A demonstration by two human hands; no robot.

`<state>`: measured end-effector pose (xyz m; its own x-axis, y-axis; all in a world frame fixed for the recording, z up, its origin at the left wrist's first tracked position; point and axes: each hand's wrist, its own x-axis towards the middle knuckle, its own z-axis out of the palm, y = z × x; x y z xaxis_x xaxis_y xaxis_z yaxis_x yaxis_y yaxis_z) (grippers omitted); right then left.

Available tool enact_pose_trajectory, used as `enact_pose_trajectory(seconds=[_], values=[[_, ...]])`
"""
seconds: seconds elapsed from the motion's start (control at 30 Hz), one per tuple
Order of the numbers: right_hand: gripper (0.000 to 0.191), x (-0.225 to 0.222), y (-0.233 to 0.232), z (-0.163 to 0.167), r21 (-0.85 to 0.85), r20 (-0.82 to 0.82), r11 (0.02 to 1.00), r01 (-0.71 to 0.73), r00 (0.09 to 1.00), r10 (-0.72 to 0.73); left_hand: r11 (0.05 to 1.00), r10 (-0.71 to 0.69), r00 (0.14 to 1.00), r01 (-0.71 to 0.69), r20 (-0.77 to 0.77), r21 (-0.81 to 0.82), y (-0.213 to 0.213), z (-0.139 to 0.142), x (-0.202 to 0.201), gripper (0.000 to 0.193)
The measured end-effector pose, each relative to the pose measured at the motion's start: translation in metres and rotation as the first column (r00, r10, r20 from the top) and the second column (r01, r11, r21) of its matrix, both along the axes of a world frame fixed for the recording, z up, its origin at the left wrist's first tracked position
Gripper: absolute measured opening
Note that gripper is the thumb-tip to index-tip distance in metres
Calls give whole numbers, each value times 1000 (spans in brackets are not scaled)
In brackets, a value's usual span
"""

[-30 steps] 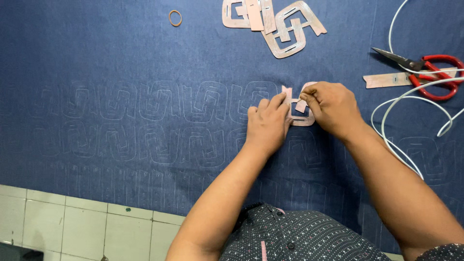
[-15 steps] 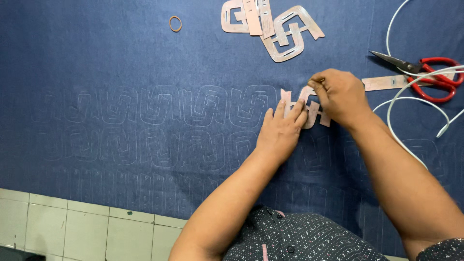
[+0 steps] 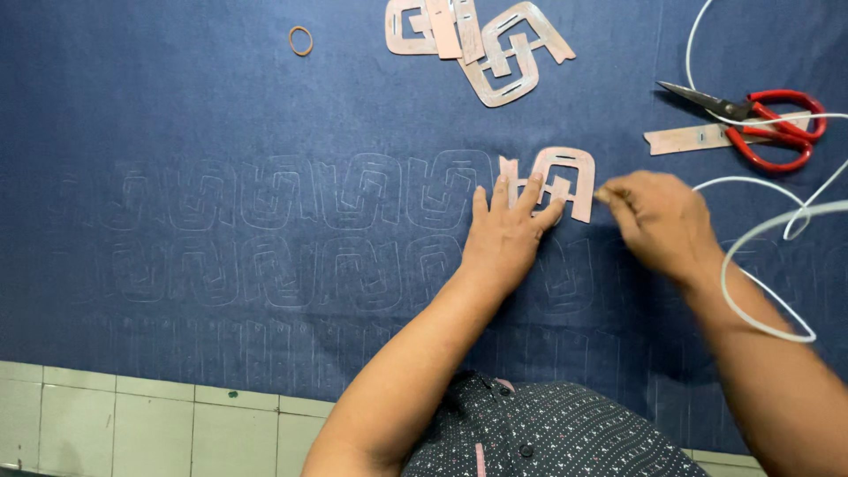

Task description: The person places pink pattern pieces onto a large blue fabric laid on a work table, aligning each piece with pre-drawn chalk outlines on the fabric. They hold the pieces flat with one hand while tracing around the edges with a small marking tool held in the other hand, then move the finished piece aside and reach for the next one.

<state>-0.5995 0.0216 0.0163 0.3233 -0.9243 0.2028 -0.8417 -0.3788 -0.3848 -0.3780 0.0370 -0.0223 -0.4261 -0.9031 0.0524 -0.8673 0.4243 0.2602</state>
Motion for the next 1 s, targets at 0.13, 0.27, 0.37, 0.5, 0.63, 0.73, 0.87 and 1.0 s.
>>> enact_pose_trajectory(seconds=[0.13,0.27,0.37,0.5,0.63,0.73,0.87,1.0], values=[[13,-3,28,-1,11,119,1000,-21,993,19,1000,5,1000,-5,-1,-29,0,-4,-2,45],[12,-6,39,-2,11,178,1000,-4,984,2,999,8,1000,-8,-2,-35,1,-7,-3,44],[13,-4,41,-3,-17,178,1000,15,984,-12,999,8,1000,-8,1,-47,1,-7,-3,45],[13,3,38,-7,-66,243,998,11,970,5,998,13,1000,-13,5,-58,2,-4,-3,44],[12,8,36,-7,-36,268,999,-3,963,13,1000,5,1000,-5,6,-10,1,0,-3,45],[12,10,35,-5,-51,273,999,-13,962,26,1000,6,1000,-6,-5,0,3,3,-2,46],[12,13,28,-2,-76,234,997,-25,971,42,1000,5,1000,-5,6,-5,4,4,-1,48],[12,19,13,-3,-66,171,997,41,985,-29,1000,10,1000,-10,-3,15,1,3,2,46]])
